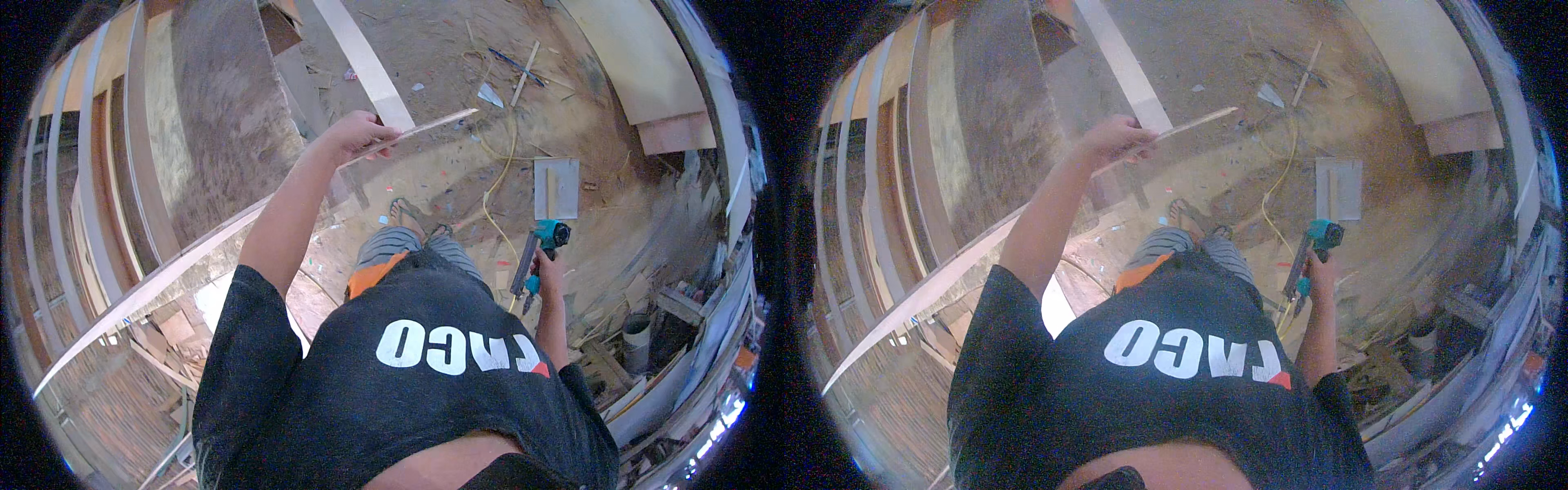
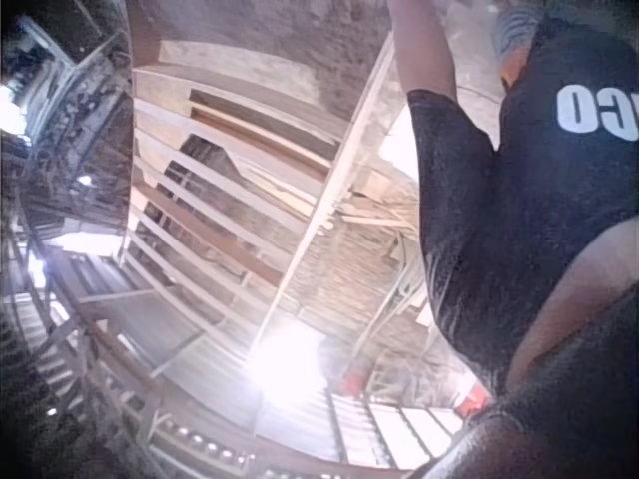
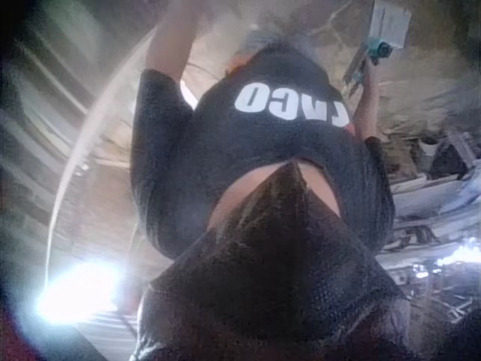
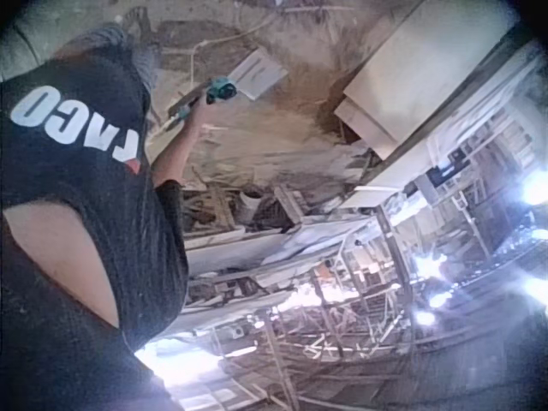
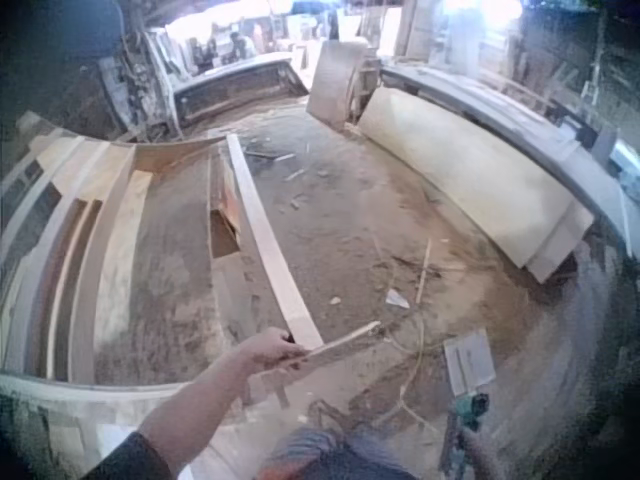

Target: The person assembles a wooden structure by applying glue to thin wooden strips and attaching them to a larger wooden frame using a nail gun. The person repeatedly picks up strips, applies glue, positions them, and fastens them with nails.

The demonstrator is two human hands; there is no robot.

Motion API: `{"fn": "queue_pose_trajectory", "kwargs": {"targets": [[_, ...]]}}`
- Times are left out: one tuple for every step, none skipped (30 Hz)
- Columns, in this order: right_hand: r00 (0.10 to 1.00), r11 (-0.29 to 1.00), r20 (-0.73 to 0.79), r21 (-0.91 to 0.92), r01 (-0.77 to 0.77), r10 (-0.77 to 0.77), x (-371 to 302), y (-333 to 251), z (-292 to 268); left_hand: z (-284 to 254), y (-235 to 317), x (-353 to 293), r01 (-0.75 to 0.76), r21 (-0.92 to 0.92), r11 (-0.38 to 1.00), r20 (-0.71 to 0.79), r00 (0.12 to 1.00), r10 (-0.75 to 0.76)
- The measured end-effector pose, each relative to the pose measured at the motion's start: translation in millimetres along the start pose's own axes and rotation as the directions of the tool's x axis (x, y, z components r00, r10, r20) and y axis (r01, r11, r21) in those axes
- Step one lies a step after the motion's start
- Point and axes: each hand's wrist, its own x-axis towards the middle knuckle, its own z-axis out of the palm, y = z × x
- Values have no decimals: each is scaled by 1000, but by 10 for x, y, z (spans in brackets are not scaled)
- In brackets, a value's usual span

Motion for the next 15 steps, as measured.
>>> {"fn": "queue_pose_trajectory", "kwargs": {"targets": [[1000, 1000, -5, 22, 5, -5, -71, 88, -1, -32, -24, 35, 3, -16, 1000, 14, 1000, -3], [1000, 999, -12, 41, 6, -5, -128, 212, -16, -39, -39, 38, 11, -35, 999, 33, 999, -10], [1000, 1000, -17, -5, 21, -21, -154, 308, -29, -51, -51, 42, 0, -49, 999, 28, 1000, 1], [999, 998, -20, -51, 35, -36, -171, 389, -46, -68, -61, 46, -10, -64, 998, 22, 1000, 12], [998, 994, -26, -99, 46, -49, -203, 476, -79, -58, -66, 47, -19, -80, 997, 21, 1000, 21], [998, 991, -40, -131, 37, -43, -238, 603, -143, -39, -41, 45, -17, -75, 997, 42, 999, 21], [998, 986, -55, -164, 27, -36, -301, 740, -190, -28, -19, 41, -15, -70, 997, 63, 998, 19], [997, 981, -64, -191, 21, -34, -330, 812, -175, -44, 27, 29, -15, -61, 998, 77, 997, 20], [998, 989, -67, -145, -4, -6, -421, 744, -111, -63, 13, 13, -5, -80, 997, 63, 998, 10], [997, 995, -70, -97, -30, 23, -529, 672, -61, -71, -10, -2, 6, -97, 995, 49, 999, -1], [995, 997, -80, -50, -65, 60, -674, 628, -8, -59, -10, -19, 22, -114, 993, 47, 999, -17], [995, 998, -91, -46, -35, 30, -722, 651, 51, -77, 17, -19, 32, -99, 995, 65, 998, -25], [995, 999, -101, -42, -6, 1, -731, 651, 105, -108, 55, -12, 42, -82, 996, 84, 996, -35], [993, 999, -119, -41, 21, -25, -768, 643, 139, -118, 81, 7, 52, -67, 996, 109, 993, -45], [993, 999, -116, -43, 22, -27, -821, 650, 210, -123, 79, 33, 51, -57, 997, 118, 992, -44]]}}
